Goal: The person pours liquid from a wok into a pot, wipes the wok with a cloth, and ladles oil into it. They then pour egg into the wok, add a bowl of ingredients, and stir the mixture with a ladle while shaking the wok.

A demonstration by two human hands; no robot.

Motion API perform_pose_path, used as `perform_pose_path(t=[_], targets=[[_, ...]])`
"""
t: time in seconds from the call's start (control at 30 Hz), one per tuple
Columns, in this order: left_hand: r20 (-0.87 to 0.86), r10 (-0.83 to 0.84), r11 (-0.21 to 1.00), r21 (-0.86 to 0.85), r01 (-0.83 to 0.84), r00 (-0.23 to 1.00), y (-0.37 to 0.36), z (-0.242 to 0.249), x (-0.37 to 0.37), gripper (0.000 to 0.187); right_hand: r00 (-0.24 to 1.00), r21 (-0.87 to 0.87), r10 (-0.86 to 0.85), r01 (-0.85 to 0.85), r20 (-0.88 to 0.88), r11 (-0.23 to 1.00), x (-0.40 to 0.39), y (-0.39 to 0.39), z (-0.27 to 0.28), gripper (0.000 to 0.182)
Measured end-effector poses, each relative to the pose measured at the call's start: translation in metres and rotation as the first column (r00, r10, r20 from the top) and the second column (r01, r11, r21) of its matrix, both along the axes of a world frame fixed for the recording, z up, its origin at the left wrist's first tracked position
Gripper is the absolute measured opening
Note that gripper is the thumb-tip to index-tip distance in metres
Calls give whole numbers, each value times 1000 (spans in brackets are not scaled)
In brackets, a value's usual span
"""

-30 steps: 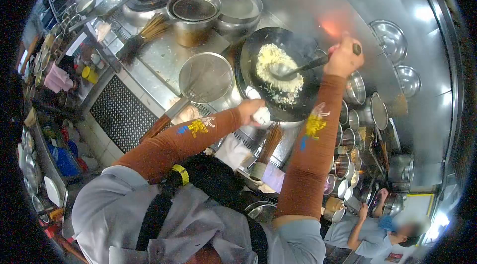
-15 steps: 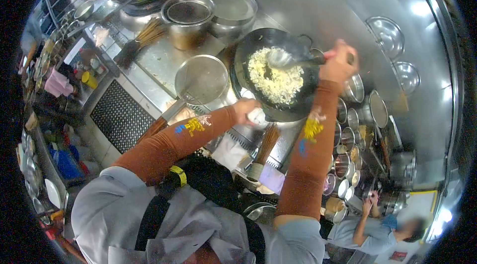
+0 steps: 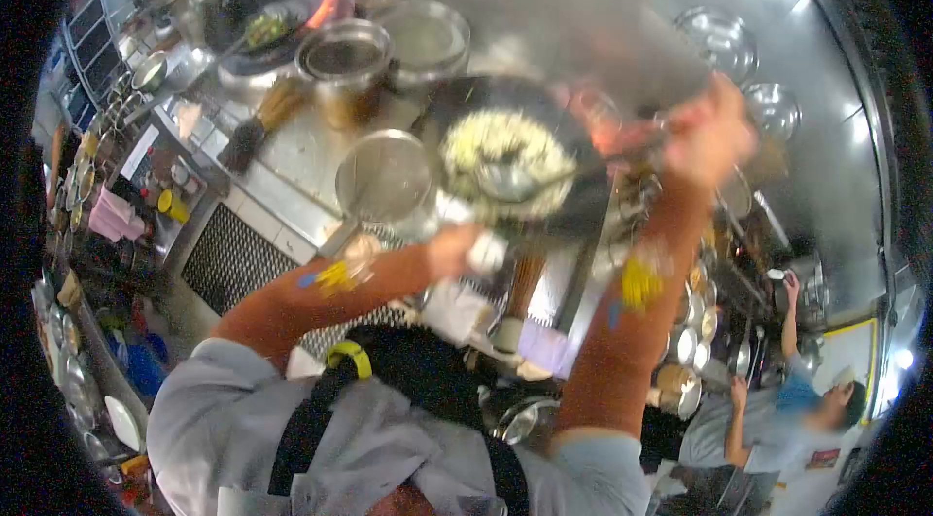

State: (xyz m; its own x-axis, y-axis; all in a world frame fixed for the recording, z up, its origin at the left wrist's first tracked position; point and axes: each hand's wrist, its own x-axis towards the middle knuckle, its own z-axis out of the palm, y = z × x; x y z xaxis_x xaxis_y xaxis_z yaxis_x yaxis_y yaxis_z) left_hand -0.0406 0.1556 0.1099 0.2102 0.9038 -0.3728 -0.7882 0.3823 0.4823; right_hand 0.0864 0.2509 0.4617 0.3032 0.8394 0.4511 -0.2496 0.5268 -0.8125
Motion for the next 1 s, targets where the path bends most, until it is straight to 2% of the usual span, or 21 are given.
perform_pose_path(t=[0.03, 0.1, 0.13, 0.2, 0.23, 0.3, 0.33, 0.37, 0.43, 0.5, 0.53, 0.57, 0.63, 0.7, 0.73, 0.8, 0.83, 0.9, 0.93, 0.97, 1.0], targets=[[9, -26, 998, 53, 26, 1000, -25, 24, -4, 32, 1000, 58, -3, 4, -6, 998, 8, -37, 23, 18], [-33, -90, 993, -73, 87, 995, -51, 78, -10, 27, 967, 211, 254, -240, -38, 947, 26, -78, 49, 16], [26, -168, 978, -121, 170, 985, -38, 92, -9, 22, 948, 225, 308, -319, 85, 920, 28, -76, 43, 19], [-77, -38, 981, -191, 22, 996, -14, 90, -3, 20, 991, 67, -1, -8, 131, 998, -14, -28, 2, 13], [-84, 7, 984, -178, -21, 996, 3, 60, -1, 21, 980, 45, -129, 123, 151, 991, -30, 12, -25, 14], [-100, -128, 992, 0, 129, 987, 5, -46, 11, 22, 961, 121, -227, 209, 157, 970, -38, 73, -51, 22], [-78, -84, 991, -106, 75, 993, -20, -32, 10, 19, 962, 116, -221, 203, 163, 972, -27, 83, -39, 27], [-60, -30, 977, -211, 16, 998, -47, -14, 10, 18, 949, -26, -175, 188, 264, 982, -12, 79, -9, 20], [76, -208, 951, -220, 220, 975, -88, 31, -10, 16, 998, -3, -65, 65, -9, 998, -3, 49, 38, 17], [-121, -109, 973, -214, 81, 987, -88, 68, -5, 18, 995, 131, -100, 99, 1, 986, -18, -12, 53, 17], [-9, -211, 974, -86, 209, 977, -65, 63, -7, 21, 993, 187, -119, 114, 16, 976, -28, -32, 51, 17], [94, -183, 982, -39, 187, 979, -36, 61, -4, 25, 976, 151, -200, 186, 86, 971, -42, -24, 33, 16], [-27, -61, 997, -51, 60, 998, -1, 58, -10, 26, 911, 111, -357, 341, 206, 934, -68, 17, -24, 15], [61, -64, 998, -13, 65, 996, 5, -35, 17, 24, 923, 187, -336, 303, 187, 935, -72, 50, -55, 10], [-38, -24, 992, -123, 20, 999, -26, -10, 12, 23, 977, 95, -179, 169, 115, 981, -47, 82, -51, 11], [5, -175, 984, -22, 175, 984, -55, -29, 0, 21, 997, -51, -50, 53, 53, 997, -31, 46, 9, 15], [18, -180, 974, -137, 181, 983, -73, 0, 0, 20, 999, -6, -10, 10, 47, 1000, -26, 25, 28, 16], [-22, -78, 988, -136, 74, 997, -86, 81, -6, 21, 997, 81, 66, -68, 28, 994, -24, -2, 47, 17], [6, -136, 990, -41, 136, 991, -65, 72, -8, 20, 997, 88, -34, 27, 73, 996, -34, -2, 37, 17], [105, -166, 974, -136, 180, 980, -30, 77, -6, 19, 983, 96, -135, 124, 122, 988, -47, 0, 16, 17], [26, -98, 980, -174, 101, 995, -13, 62, 3, 19, 961, 119, -231, 215, 153, 969, -58, 13, -3, 17]])
